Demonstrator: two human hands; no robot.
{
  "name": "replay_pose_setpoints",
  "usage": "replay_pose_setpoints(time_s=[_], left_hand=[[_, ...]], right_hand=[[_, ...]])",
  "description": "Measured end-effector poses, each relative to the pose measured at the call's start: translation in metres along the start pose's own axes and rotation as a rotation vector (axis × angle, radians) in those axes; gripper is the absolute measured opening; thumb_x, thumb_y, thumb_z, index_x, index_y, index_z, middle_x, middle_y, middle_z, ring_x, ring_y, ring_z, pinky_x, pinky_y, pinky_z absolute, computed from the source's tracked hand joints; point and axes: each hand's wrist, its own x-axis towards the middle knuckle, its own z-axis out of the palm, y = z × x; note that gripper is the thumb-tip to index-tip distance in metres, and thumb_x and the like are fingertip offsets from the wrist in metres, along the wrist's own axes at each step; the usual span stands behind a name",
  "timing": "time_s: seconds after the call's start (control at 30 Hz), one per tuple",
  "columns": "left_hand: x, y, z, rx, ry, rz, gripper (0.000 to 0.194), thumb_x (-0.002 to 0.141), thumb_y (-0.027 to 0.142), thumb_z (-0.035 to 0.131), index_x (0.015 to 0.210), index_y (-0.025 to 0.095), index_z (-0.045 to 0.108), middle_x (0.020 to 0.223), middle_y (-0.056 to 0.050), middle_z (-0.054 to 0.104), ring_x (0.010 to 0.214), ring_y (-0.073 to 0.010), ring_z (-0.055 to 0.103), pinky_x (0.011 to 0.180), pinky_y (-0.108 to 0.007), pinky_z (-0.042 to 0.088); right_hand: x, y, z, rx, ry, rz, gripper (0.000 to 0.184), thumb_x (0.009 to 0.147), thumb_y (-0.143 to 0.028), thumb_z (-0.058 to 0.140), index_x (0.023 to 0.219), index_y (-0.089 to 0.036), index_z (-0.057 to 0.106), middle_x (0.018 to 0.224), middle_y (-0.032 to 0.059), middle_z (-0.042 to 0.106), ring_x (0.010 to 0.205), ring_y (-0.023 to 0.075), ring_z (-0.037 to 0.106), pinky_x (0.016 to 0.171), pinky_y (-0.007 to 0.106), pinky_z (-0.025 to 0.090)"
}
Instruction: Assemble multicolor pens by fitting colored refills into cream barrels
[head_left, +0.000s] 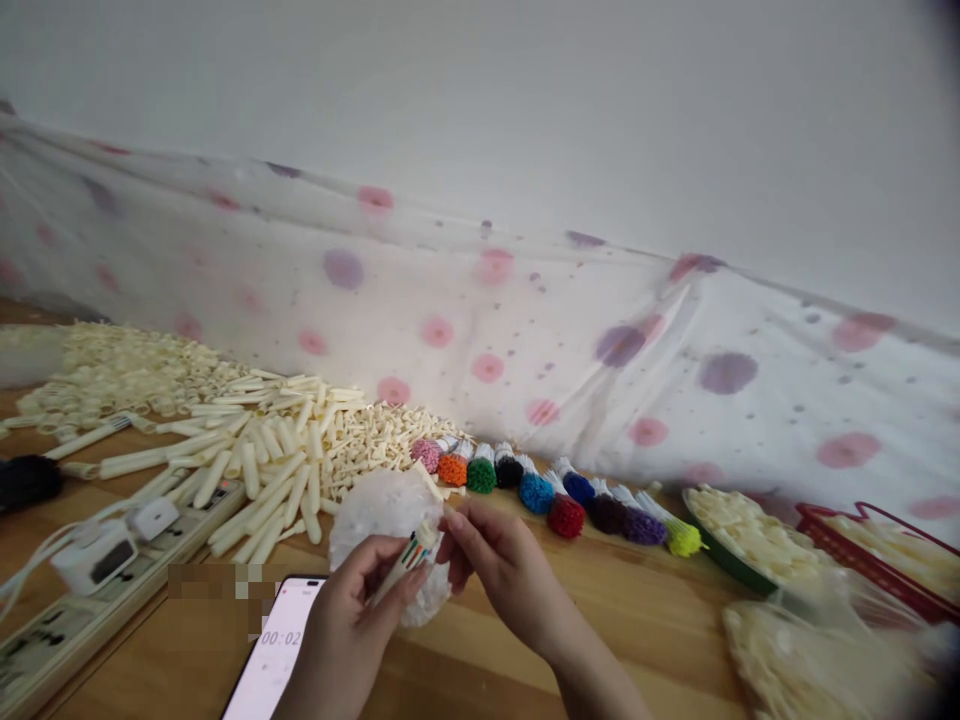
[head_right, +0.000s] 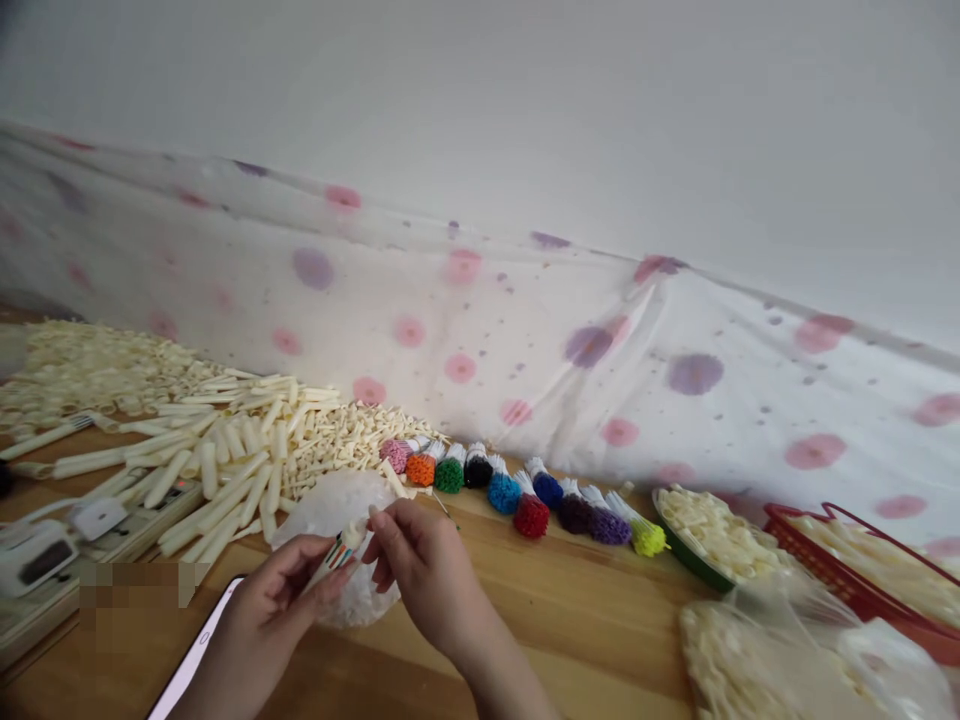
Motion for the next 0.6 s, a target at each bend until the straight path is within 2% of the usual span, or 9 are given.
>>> replay_pose_setpoints(time_s=[0.1, 0.17, 0.27, 0.47, 0.6], left_hand=[[-0.002, -0.005, 0.002, -0.104, -0.021, -0.071, 0.027, 0.07, 0.046, 0.07, 0.077, 0.02, 0.067, 0.063, 0.001, 0.064, 0.061, -0.0154, 0.055, 0.057, -0.021, 0.043], [-0.004, -0.007, 0.004, -0.151, -0.022, -0.112, 0.031, 0.068, 0.05, 0.07, 0.077, 0.02, 0.068, 0.057, 0.002, 0.061, 0.056, -0.0141, 0.052, 0.055, -0.021, 0.042], [-0.009, -0.009, 0.009, -0.23, -0.029, -0.156, 0.034, 0.066, 0.052, 0.071, 0.076, 0.019, 0.069, 0.054, 0.001, 0.06, 0.054, -0.013, 0.05, 0.053, -0.021, 0.041], [-0.008, -0.019, 0.02, -0.432, -0.1, -0.236, 0.034, 0.064, 0.051, 0.073, 0.075, 0.019, 0.069, 0.059, 0.001, 0.061, 0.051, -0.011, 0.049, 0.049, -0.02, 0.041], [-0.004, -0.033, 0.029, -0.464, -0.121, -0.238, 0.034, 0.064, 0.051, 0.073, 0.073, 0.018, 0.069, 0.06, 0.0, 0.061, 0.05, -0.0101, 0.049, 0.047, -0.019, 0.039]], right_hand=[[-0.005, -0.003, -0.002, -0.069, 0.043, -0.037, 0.04, 0.089, -0.048, 0.044, 0.074, -0.014, 0.059, 0.058, -0.0014, 0.052, 0.049, 0.0078, 0.048, 0.049, 0.02, 0.039], [-0.008, -0.003, -0.003, -0.024, 0.034, -0.048, 0.036, 0.088, -0.047, 0.048, 0.086, -0.014, 0.063, 0.066, -0.0005, 0.054, 0.051, 0.007, 0.047, 0.049, 0.019, 0.039], [-0.011, 0.003, -0.004, 0.085, -0.011, -0.015, 0.04, 0.085, -0.05, 0.05, 0.096, -0.014, 0.064, 0.068, -0.0004, 0.053, 0.05, 0.0064, 0.047, 0.046, 0.018, 0.038], [-0.013, 0.017, -0.002, 0.187, -0.02, 0.038, 0.05, 0.084, -0.057, 0.047, 0.086, -0.012, 0.067, 0.056, 0.0001, 0.055, 0.043, 0.0053, 0.043, 0.042, 0.017, 0.033], [-0.017, 0.025, -0.001, 0.171, 0.01, 0.104, 0.055, 0.081, -0.063, 0.046, 0.073, -0.012, 0.065, 0.05, -0.0025, 0.049, 0.039, 0.004, 0.038, 0.038, 0.016, 0.029]])
